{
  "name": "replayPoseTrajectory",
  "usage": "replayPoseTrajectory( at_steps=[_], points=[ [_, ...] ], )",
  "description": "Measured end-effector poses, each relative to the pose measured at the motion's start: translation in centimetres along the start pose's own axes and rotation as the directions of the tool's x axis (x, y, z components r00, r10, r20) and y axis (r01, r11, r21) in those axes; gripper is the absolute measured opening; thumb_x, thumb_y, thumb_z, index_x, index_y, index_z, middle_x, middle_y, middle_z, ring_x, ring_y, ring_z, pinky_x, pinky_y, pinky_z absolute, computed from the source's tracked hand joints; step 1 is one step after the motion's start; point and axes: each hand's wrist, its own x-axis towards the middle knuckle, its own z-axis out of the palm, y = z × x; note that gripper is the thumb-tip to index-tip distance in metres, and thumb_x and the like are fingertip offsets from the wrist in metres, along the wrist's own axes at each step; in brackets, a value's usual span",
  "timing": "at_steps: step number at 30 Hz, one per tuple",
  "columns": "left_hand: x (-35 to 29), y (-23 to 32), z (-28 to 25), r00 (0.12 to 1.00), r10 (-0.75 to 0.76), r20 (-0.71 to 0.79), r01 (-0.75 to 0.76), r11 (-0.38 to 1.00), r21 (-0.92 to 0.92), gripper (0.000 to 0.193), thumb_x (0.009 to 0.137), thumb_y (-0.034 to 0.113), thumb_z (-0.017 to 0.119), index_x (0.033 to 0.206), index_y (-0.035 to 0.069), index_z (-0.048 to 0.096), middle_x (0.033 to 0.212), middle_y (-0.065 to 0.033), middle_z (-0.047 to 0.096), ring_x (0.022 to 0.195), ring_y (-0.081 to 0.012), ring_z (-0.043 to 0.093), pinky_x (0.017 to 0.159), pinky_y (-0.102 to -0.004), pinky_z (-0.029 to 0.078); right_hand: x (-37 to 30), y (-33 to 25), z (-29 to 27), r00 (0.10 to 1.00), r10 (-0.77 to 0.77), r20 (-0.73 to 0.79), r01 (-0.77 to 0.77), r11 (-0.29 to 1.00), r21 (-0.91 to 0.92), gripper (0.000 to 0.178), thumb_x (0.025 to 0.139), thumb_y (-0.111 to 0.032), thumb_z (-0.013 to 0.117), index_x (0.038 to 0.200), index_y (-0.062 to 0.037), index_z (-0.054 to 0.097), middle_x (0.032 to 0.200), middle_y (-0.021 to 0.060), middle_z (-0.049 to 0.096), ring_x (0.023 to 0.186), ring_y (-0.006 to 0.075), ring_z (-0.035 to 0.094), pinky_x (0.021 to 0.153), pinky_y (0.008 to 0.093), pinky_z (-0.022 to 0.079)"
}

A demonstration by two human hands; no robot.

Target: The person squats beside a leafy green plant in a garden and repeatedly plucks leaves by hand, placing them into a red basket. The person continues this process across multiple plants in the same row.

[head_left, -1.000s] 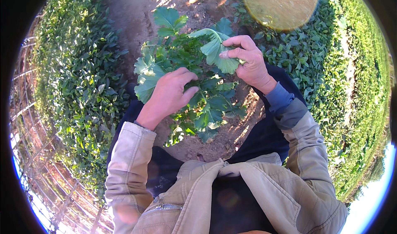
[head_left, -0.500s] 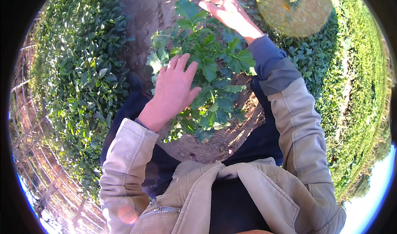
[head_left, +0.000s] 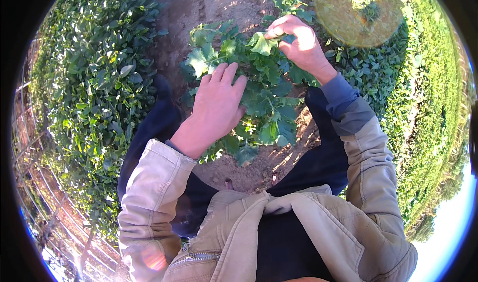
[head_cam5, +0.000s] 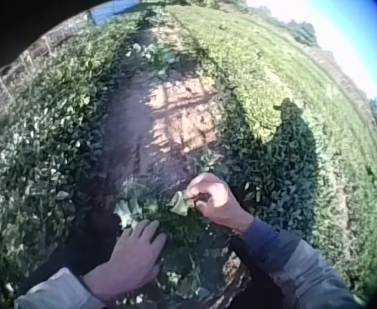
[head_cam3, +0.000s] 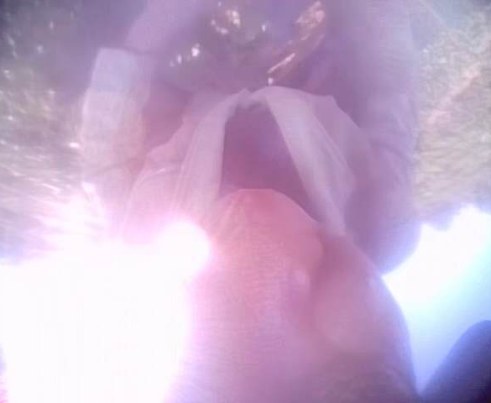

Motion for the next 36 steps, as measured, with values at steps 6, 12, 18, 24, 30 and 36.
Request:
replayPoseTrajectory(
  at_steps=[6, 12, 18, 24, 30, 36],
  points=[
    [-0.4, -0.5, 0.9, 0.998, 0.031, -0.048, -0.029, 0.999, 0.042, 0.069, 0.074, 0.024, 0.088, 0.135, 0.004, 0.061, 0.149, -0.0211, 0.052, 0.142, -0.0385, 0.047, 0.111, -0.0507, 0.043, -6.5, -2.9, 0.1, 1.0, 0.021, 0.015, -0.018, 0.979, -0.202, 0.027, 0.069, 0.008, 0.073, 0.089, -0.0089, 0.075, 0.103, 0.0028, 0.067, 0.101, 0.0273, 0.063, 0.09, 0.0388, 0.05],
    [0.3, -1.3, -0.1, 0.984, -0.001, -0.178, -0.029, 0.986, -0.167, 0.072, 0.082, 0.034, 0.085, 0.142, 0.005, 0.056, 0.149, -0.0212, 0.052, 0.14, -0.0399, 0.049, 0.114, -0.0525, 0.04, -5.6, -3.1, -0.2, 0.995, 0.028, -0.097, -0.05, 0.97, -0.237, 0.03, 0.073, 0.011, 0.068, 0.097, -0.0052, 0.074, 0.106, 0.0082, 0.068, 0.102, 0.031, 0.065, 0.09, 0.0395, 0.053],
    [2.2, -10.2, 0.2, 0.613, -0.669, -0.42, 0.328, 0.7, -0.635, 0.09, 0.087, 0.043, 0.08, 0.152, -0.006, 0.042, 0.151, -0.0302, 0.047, 0.142, -0.0427, 0.047, 0.118, -0.0484, 0.038, 0.1, -5.4, -0.5, 0.959, 0.046, -0.281, -0.098, 0.98, -0.174, 0.033, 0.087, 0.001, 0.068, 0.119, -0.0064, 0.072, 0.113, 0.0129, 0.071, 0.107, 0.0307, 0.069, 0.094, 0.0366, 0.055],
    [2.0, -15.0, 4.4, 0.495, -0.733, 0.467, 0.145, -0.46, -0.876, 0.097, 0.09, 0.048, 0.08, 0.16, -0.002, 0.034, 0.16, -0.0239, 0.041, 0.146, -0.0336, 0.045, 0.116, -0.0538, 0.039, 3.7, -11.1, 0.8, 0.937, 0.162, 0.309, -0.158, 0.987, -0.04, 0.027, 0.103, -0.018, 0.066, 0.122, 0.0, 0.073, 0.111, 0.0133, 0.076, 0.102, 0.0209, 0.072, 0.093, 0.0334, 0.055],
    [3.6, -6.6, 2.8, 0.762, -0.647, 0.012, -0.188, -0.239, -0.953, 0.063, 0.097, 0.035, 0.074, 0.141, -0.007, 0.056, 0.124, -0.0158, 0.071, 0.113, -0.0247, 0.067, 0.1, -0.0382, 0.052, 4.1, -13.2, 0.8, 0.848, 0.393, 0.356, -0.374, 0.919, -0.124, 0.028, 0.104, -0.018, 0.066, 0.124, 0.0003, 0.071, 0.117, 0.0102, 0.075, 0.101, 0.0161, 0.069, 0.095, 0.0346, 0.055],
    [5.9, 1.4, 0.7, 0.814, -0.522, -0.254, -0.334, -0.064, -0.94, 0.1, 0.094, 0.05, 0.075, 0.15, -0.019, 0.03, 0.127, -0.0305, 0.066, 0.114, -0.031, 0.068, 0.1, -0.0377, 0.053, 2.7, -12.9, -0.1, 0.798, 0.449, 0.403, -0.473, 0.88, -0.043, 0.085, 0.09, -0.001, 0.069, 0.164, -0.0031, 0.027, 0.148, 0.0182, 0.055, 0.135, 0.0248, 0.054, 0.111, 0.037, 0.046]
  ],
)
